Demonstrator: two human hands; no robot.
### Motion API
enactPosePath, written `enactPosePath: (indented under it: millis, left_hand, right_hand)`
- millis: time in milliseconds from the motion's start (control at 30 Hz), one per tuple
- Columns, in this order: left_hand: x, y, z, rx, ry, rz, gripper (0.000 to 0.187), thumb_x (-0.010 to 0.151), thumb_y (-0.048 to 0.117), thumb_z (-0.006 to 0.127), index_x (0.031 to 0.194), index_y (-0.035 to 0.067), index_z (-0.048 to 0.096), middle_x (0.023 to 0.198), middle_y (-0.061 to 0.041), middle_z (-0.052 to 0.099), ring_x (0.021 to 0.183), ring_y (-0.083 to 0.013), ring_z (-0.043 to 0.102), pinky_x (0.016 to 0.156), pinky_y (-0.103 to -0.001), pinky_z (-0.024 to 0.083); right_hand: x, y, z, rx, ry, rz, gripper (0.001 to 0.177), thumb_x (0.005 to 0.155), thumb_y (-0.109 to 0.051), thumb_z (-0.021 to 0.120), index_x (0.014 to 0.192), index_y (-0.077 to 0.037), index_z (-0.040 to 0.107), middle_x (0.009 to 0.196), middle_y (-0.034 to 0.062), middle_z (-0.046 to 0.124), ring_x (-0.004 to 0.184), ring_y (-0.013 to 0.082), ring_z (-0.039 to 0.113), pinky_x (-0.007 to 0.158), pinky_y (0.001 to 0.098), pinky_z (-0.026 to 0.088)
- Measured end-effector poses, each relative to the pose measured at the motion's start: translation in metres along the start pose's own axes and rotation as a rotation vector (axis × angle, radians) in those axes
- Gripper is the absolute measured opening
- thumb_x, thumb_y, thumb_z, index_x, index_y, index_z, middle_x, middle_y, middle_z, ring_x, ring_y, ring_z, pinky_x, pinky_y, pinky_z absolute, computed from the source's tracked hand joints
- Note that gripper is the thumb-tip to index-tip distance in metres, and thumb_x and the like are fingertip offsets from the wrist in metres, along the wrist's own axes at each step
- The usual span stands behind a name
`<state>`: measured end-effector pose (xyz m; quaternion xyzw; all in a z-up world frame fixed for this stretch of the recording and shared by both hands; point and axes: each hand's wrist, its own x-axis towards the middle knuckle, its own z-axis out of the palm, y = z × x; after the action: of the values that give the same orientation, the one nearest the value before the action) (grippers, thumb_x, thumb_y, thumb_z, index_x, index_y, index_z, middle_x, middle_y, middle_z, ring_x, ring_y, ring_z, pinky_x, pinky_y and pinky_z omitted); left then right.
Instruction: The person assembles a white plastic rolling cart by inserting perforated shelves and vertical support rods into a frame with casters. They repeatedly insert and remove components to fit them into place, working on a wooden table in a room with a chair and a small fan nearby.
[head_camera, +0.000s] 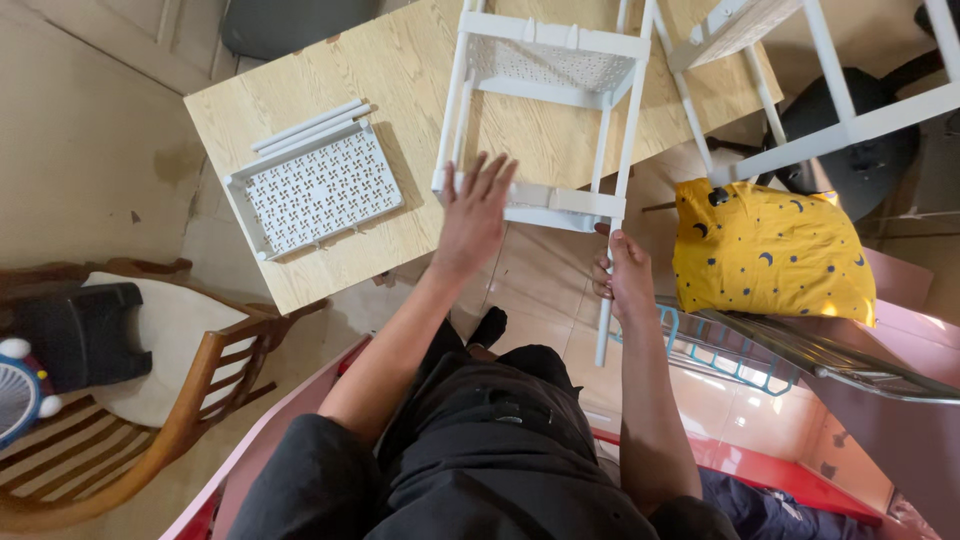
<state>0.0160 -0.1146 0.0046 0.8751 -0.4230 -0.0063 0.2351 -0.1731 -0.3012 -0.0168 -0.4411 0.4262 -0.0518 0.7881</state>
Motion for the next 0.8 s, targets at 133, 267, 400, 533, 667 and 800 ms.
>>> enactPosePath:
  millis: [133,267,400,533,667,800]
  left_hand:
    - [-0.009,-0.037,-0.027,0.049,-0.05,-0.054,0.069,0.083,-0.007,0.057,0.149,0.009,0.05,0.149,-0.007,0.055,0.15,-0.0287,0.036,0.123,-0.067,0.005]
    - [-0.029,-0.047,-0.035,-0.002,-0.141,-0.039,0.057,0.08,-0.003,0.062,0.134,0.012,0.064,0.133,-0.002,0.064,0.146,-0.0274,0.041,0.122,-0.071,0.006]
    - [-0.049,-0.049,-0.032,-0.039,-0.097,-0.044,0.045,0.086,0.006,0.069,0.131,0.012,0.067,0.128,-0.002,0.065,0.143,-0.0276,0.042,0.12,-0.071,0.011]
    - [-0.057,-0.052,-0.024,0.009,-0.057,-0.058,0.042,0.092,0.01,0.068,0.133,0.015,0.067,0.128,0.001,0.066,0.143,-0.0268,0.044,0.12,-0.07,0.015]
    - [-0.045,-0.059,-0.014,-0.011,-0.021,-0.095,0.041,0.094,0.008,0.067,0.135,0.013,0.066,0.132,0.0,0.065,0.144,-0.0279,0.044,0.119,-0.068,0.021]
    - [-0.026,-0.068,-0.003,-0.038,0.005,-0.131,0.042,0.095,0.006,0.065,0.136,0.013,0.065,0.137,-0.001,0.065,0.145,-0.0282,0.044,0.118,-0.064,0.026]
  right_hand:
    - [-0.012,0.007,-0.006,0.002,0.004,0.041,0.044,0.107,-0.039,0.048,0.133,-0.004,0.058,0.067,-0.0022,0.042,0.044,0.0041,0.032,0.037,0.0219,0.026]
    - [-0.018,0.02,-0.005,0.009,0.005,0.054,0.043,0.107,-0.039,0.048,0.134,-0.006,0.059,0.066,-0.0021,0.042,0.045,0.0041,0.032,0.037,0.0219,0.026]
    - [-0.017,0.027,-0.008,-0.032,0.009,0.031,0.041,0.108,-0.036,0.048,0.134,-0.006,0.059,0.067,-0.0018,0.043,0.045,0.0041,0.032,0.037,0.0221,0.026]
    - [0.004,0.025,-0.012,-0.144,0.056,-0.004,0.037,0.107,-0.034,0.05,0.129,-0.007,0.062,0.067,-0.0017,0.047,0.043,0.0049,0.035,0.037,0.0229,0.026]
    - [0.043,0.011,-0.017,-0.472,0.152,-0.159,0.046,0.114,-0.037,0.055,0.101,0.007,0.058,0.067,0.0025,0.052,0.047,0.008,0.044,0.039,0.0265,0.032]
    - [0.087,-0.008,-0.014,-0.584,0.176,-0.224,0.037,0.108,-0.035,0.057,0.099,0.0,0.064,0.067,0.0012,0.058,0.048,0.0079,0.049,0.04,0.0262,0.038]
